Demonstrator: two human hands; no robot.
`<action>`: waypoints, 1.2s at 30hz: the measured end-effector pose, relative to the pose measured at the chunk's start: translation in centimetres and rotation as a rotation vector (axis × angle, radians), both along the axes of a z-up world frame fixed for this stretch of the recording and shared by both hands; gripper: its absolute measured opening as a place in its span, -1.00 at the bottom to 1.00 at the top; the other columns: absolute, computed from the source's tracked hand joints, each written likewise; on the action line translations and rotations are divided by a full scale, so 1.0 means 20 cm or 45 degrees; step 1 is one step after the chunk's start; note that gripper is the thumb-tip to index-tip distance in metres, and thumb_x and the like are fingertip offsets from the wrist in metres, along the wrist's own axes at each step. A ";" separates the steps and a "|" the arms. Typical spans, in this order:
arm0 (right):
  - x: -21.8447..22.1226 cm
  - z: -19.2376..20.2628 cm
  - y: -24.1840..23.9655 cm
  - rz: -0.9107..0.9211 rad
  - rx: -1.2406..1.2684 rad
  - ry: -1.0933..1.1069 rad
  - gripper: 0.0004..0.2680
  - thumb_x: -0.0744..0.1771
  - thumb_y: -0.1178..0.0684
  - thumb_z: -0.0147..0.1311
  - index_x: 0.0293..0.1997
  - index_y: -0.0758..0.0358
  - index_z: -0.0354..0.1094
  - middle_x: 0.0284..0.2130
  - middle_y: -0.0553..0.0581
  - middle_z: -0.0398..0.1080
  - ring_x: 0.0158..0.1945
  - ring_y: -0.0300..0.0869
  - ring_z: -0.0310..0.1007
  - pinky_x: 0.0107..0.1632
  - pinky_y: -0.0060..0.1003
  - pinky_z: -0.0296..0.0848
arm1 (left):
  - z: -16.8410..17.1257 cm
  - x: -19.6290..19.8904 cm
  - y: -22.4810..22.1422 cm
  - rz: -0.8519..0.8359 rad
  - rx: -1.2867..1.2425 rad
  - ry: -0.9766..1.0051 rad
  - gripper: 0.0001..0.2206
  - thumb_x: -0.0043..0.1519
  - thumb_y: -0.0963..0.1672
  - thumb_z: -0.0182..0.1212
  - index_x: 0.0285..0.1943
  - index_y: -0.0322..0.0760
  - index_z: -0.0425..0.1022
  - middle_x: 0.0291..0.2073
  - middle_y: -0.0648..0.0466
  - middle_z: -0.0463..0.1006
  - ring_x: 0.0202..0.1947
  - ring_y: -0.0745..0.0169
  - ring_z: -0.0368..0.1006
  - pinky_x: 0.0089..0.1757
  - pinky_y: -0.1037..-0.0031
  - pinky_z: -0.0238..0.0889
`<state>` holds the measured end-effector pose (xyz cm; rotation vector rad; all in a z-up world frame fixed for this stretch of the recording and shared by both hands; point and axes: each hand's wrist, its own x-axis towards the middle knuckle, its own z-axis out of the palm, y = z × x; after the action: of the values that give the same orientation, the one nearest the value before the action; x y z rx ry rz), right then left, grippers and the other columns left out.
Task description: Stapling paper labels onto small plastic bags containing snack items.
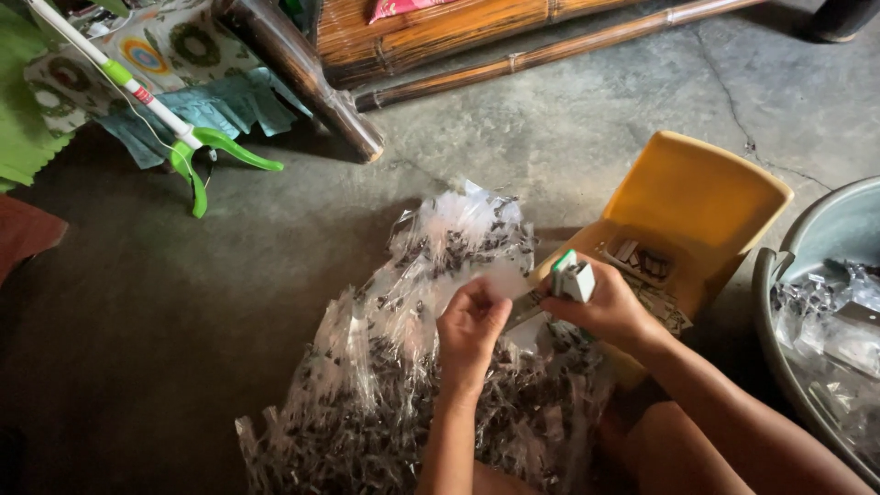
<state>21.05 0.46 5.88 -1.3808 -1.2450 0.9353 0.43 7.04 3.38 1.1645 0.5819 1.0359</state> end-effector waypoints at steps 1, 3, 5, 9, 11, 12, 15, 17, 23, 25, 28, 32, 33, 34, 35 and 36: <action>0.00 -0.03 0.00 0.001 0.000 0.001 -0.76 0.19 0.14 0.34 -0.12 0.18 0.44 -0.32 -0.03 0.54 -0.28 -0.33 0.51 -0.16 -0.37 0.52 | -0.06 0.00 0.01 0.001 0.000 0.001 -0.58 0.13 -0.11 0.44 0.16 -0.28 0.50 -0.19 0.13 0.60 -0.20 0.38 0.53 -0.12 0.46 0.55; 0.02 -0.08 -0.01 -0.073 0.005 0.066 -0.79 0.20 0.16 0.36 -0.17 0.21 0.44 -0.36 -0.03 0.52 -0.31 -0.34 0.46 -0.22 -0.38 0.47 | -0.19 -0.01 0.04 0.069 0.114 0.183 -0.77 0.30 -0.10 0.42 -0.04 -0.40 0.64 -0.27 0.04 0.66 -0.38 0.36 0.44 -0.34 0.48 0.42; 0.01 -0.10 -0.02 -0.102 0.013 0.098 -0.81 0.21 0.16 0.36 -0.19 0.23 0.44 -0.37 -0.02 0.51 -0.32 -0.34 0.44 -0.24 -0.38 0.45 | -0.10 -0.01 0.04 0.066 0.228 0.195 -0.81 0.30 -0.11 0.40 -0.05 -0.34 0.63 -0.30 0.08 0.63 -0.41 0.40 0.39 -0.37 0.51 0.38; -0.01 -0.10 -0.03 -0.129 0.057 0.273 -0.84 0.22 0.18 0.35 -0.23 0.25 0.44 -0.37 -0.03 0.50 -0.33 -0.36 0.44 -0.28 -0.41 0.43 | 0.14 -0.01 0.01 -0.034 0.273 0.166 -0.86 0.21 -0.14 0.35 -0.09 -0.17 0.55 -0.36 0.19 0.55 -0.48 0.47 0.37 -0.47 0.56 0.35; -0.03 -0.12 -0.03 -0.115 0.066 0.304 -0.85 0.23 0.17 0.35 -0.24 0.26 0.44 -0.37 -0.02 0.50 -0.33 -0.36 0.44 -0.28 -0.40 0.43 | 0.12 -0.02 0.00 -0.011 0.400 0.248 -0.89 0.25 -0.15 0.35 -0.10 -0.18 0.55 -0.35 0.17 0.57 -0.44 0.46 0.39 -0.42 0.57 0.38; -0.04 -0.13 -0.03 -0.103 0.083 0.331 -0.85 0.23 0.17 0.35 -0.24 0.26 0.44 -0.37 -0.02 0.49 -0.33 -0.36 0.44 -0.28 -0.40 0.43 | 0.11 -0.02 0.01 0.010 0.533 0.326 -0.92 0.29 -0.15 0.34 -0.10 -0.19 0.55 -0.33 0.15 0.59 -0.40 0.46 0.41 -0.37 0.59 0.40; -0.08 -0.11 -0.02 -0.142 -0.002 0.380 -0.84 0.21 0.17 0.34 -0.25 0.26 0.43 -0.41 0.01 0.49 -0.39 -0.31 0.42 -0.34 -0.36 0.42 | 0.05 0.01 0.01 0.116 0.530 0.600 -0.92 0.29 -0.12 0.32 -0.12 -0.18 0.61 -0.35 0.12 0.66 -0.55 0.40 0.38 -0.52 0.54 0.28; -0.09 -0.14 -0.01 -0.165 -0.027 0.448 -0.84 0.20 0.18 0.33 -0.25 0.25 0.42 -0.41 0.01 0.48 -0.40 -0.30 0.42 -0.36 -0.35 0.42 | 0.04 0.01 0.01 0.174 0.780 0.460 -0.93 0.36 -0.14 0.28 -0.07 -0.20 0.56 -0.25 0.09 0.66 -0.33 0.39 0.48 -0.31 0.54 0.43; -0.10 -0.20 0.01 -0.202 -0.025 0.637 -0.80 0.19 0.20 0.33 -0.21 0.27 0.41 -0.40 0.02 0.45 -0.38 -0.29 0.42 -0.36 -0.34 0.42 | 0.18 -0.06 -0.06 0.093 0.902 0.399 -0.78 0.23 -0.19 0.27 0.06 -0.27 0.50 -0.05 -0.07 0.60 -0.15 0.28 0.58 -0.17 0.45 0.58; -0.10 -0.18 0.01 -0.211 -0.046 0.648 -0.79 0.19 0.20 0.33 -0.19 0.26 0.41 -0.40 0.02 0.44 -0.38 -0.27 0.42 -0.37 -0.32 0.42 | 0.13 -0.06 -0.07 -0.031 0.707 0.392 -0.65 0.09 -0.20 0.34 0.07 -0.30 0.48 -0.05 -0.10 0.57 -0.27 0.30 0.58 -0.32 0.50 0.59; -0.13 -0.10 0.01 -0.189 -0.013 0.508 -0.81 0.21 0.18 0.29 -0.16 0.24 0.41 -0.37 0.02 0.47 -0.35 -0.26 0.44 -0.33 -0.31 0.45 | 0.02 -0.03 -0.07 0.172 0.684 0.559 -0.87 0.34 -0.23 0.21 0.03 -0.28 0.55 -0.21 0.00 0.64 -0.31 0.33 0.59 -0.34 0.54 0.56; -0.16 0.11 0.04 -0.379 0.236 0.422 -0.87 0.30 0.10 0.14 -0.11 0.17 0.34 -0.26 -0.05 0.45 -0.25 -0.31 0.46 -0.23 -0.31 0.53 | 0.03 0.01 -0.08 0.264 0.499 0.469 -0.81 0.27 -0.25 0.23 0.03 -0.36 0.39 -0.27 0.04 0.62 -0.32 0.38 0.60 -0.33 0.63 0.51; -0.16 0.14 0.06 -0.430 0.385 0.415 -0.89 0.34 0.07 0.09 -0.10 0.16 0.31 -0.21 -0.07 0.43 -0.21 -0.32 0.44 -0.18 -0.30 0.53 | 0.02 0.02 -0.08 0.337 0.559 0.520 -0.82 0.27 -0.26 0.24 0.01 -0.37 0.40 -0.29 0.04 0.62 -0.34 0.39 0.60 -0.33 0.64 0.49; -0.14 0.07 0.09 -0.434 0.385 0.414 -0.89 0.34 0.07 0.09 -0.10 0.16 0.31 -0.21 -0.07 0.43 -0.21 -0.32 0.44 -0.18 -0.30 0.53 | 0.00 0.03 -0.08 0.332 0.559 0.519 -0.82 0.27 -0.26 0.24 0.01 -0.37 0.40 -0.29 0.04 0.62 -0.34 0.39 0.60 -0.33 0.64 0.49; -0.12 0.00 0.11 -0.432 0.388 0.352 -0.88 0.35 0.03 0.07 -0.09 0.18 0.31 -0.24 -0.05 0.41 -0.26 -0.32 0.40 -0.22 -0.30 0.48 | -0.02 0.05 -0.08 0.371 0.625 0.585 -0.86 0.25 -0.27 0.30 -0.08 -0.36 0.45 -0.35 0.02 0.62 -0.42 0.35 0.55 -0.40 0.64 0.45; -0.10 -0.07 0.13 -0.431 0.393 0.287 -0.86 0.37 -0.01 0.06 -0.09 0.19 0.31 -0.28 -0.03 0.39 -0.32 -0.31 0.36 -0.26 -0.30 0.44 | -0.04 0.07 -0.08 0.409 0.692 0.648 -0.89 0.23 -0.27 0.36 -0.17 -0.35 0.50 -0.41 -0.01 0.62 -0.50 0.30 0.50 -0.47 0.64 0.40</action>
<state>19.02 3.14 4.43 -1.1584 -0.9051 0.6143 1.77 5.38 2.49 1.8869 0.9429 1.2155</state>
